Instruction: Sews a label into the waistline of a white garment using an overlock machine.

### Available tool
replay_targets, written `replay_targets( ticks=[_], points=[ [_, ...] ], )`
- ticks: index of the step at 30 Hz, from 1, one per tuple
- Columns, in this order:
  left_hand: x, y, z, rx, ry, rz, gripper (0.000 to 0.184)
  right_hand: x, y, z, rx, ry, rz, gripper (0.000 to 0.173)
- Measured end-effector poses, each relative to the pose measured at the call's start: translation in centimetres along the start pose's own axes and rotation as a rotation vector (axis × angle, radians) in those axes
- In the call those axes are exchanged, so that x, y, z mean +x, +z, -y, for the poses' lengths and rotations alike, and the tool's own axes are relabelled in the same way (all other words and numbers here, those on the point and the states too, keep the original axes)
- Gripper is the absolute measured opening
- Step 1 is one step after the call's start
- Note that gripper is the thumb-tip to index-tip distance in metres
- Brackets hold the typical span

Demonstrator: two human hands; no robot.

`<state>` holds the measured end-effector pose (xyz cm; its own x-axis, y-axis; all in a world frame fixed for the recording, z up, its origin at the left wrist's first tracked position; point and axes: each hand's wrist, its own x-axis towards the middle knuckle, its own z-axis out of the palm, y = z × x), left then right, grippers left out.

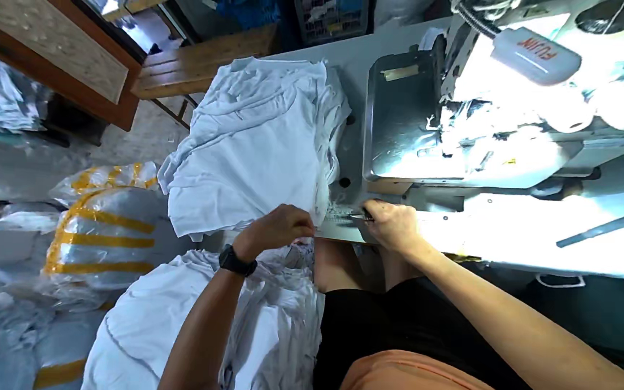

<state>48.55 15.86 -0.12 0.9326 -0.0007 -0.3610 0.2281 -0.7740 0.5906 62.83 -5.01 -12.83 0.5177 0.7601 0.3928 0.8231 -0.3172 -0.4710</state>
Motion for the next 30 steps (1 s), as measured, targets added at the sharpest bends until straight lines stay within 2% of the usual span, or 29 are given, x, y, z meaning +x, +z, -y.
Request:
replay_targets(
  ticks=[1,3,5,7,8,10,12,14,16,18,21,23,25,27,30],
  points=[
    [-0.2,-0.8,-0.1,0.014,-0.036,-0.038,0.02,0.0,0.2,0.1,0.012,-0.014,-0.027,0.009],
    [0.5,-2.8,-1.1,0.03,-0.07,-0.236,0.024,0.4,0.4,1.0,0.114,-0.02,-0.081,0.008],
    [3.6,-4.7,-1.5,0.066,-0.053,-0.459,0.023,1.7,0.3,2.7,0.271,0.005,-0.105,0.011],
    [7.2,-6.0,-2.0,0.125,-0.065,-0.59,0.026,3.7,0.8,4.5,0.392,0.025,-0.189,0.012],
    [8.8,-6.4,-2.1,0.173,-0.123,-0.579,0.031,4.9,1.1,5.3,0.429,0.052,-0.218,0.014],
    [11.5,-7.1,-2.0,0.277,-0.294,-0.44,0.045,7.4,1.2,6.9,0.469,0.18,-0.177,0.027],
    [13.3,-7.4,-1.7,0.38,-0.409,-0.315,0.039,9.8,0.7,7.7,0.493,0.374,-0.02,0.039],
    [13.9,-8.1,-1.2,0.438,-0.429,-0.268,0.032,11.9,0.3,7.7,0.535,0.478,0.122,0.034],
    [13.3,-9.4,-0.8,0.31,-0.388,-0.319,0.029,13.0,-0.1,7.3,0.628,0.462,0.221,0.025],
    [12.0,-10.6,-0.4,0.041,-0.344,-0.414,0.035,13.0,-0.1,7.0,0.842,0.382,0.257,0.025],
    [10.8,-11.3,0.2,-0.303,-0.168,-0.56,0.02,12.4,-0.1,7.3,1.093,0.278,0.324,0.026],
    [10.1,-11.1,-0.2,-0.245,-0.135,-0.556,0.025,12.0,-1.2,7.9,1.116,0.279,0.313,0.028],
    [9.5,-10.7,0.1,0.053,-0.119,-0.507,0.031,11.7,-2.5,8.6,1.113,0.313,0.217,0.027],
    [8.9,-10.3,1.5,0.266,-0.038,-0.504,0.027,11.4,-3.6,9.0,1.123,0.345,0.132,0.026],
    [9.4,-10.6,1.8,0.17,0.006,-0.622,0.024,11.1,-4.8,8.8,1.106,0.351,0.077,0.026]
  ],
)
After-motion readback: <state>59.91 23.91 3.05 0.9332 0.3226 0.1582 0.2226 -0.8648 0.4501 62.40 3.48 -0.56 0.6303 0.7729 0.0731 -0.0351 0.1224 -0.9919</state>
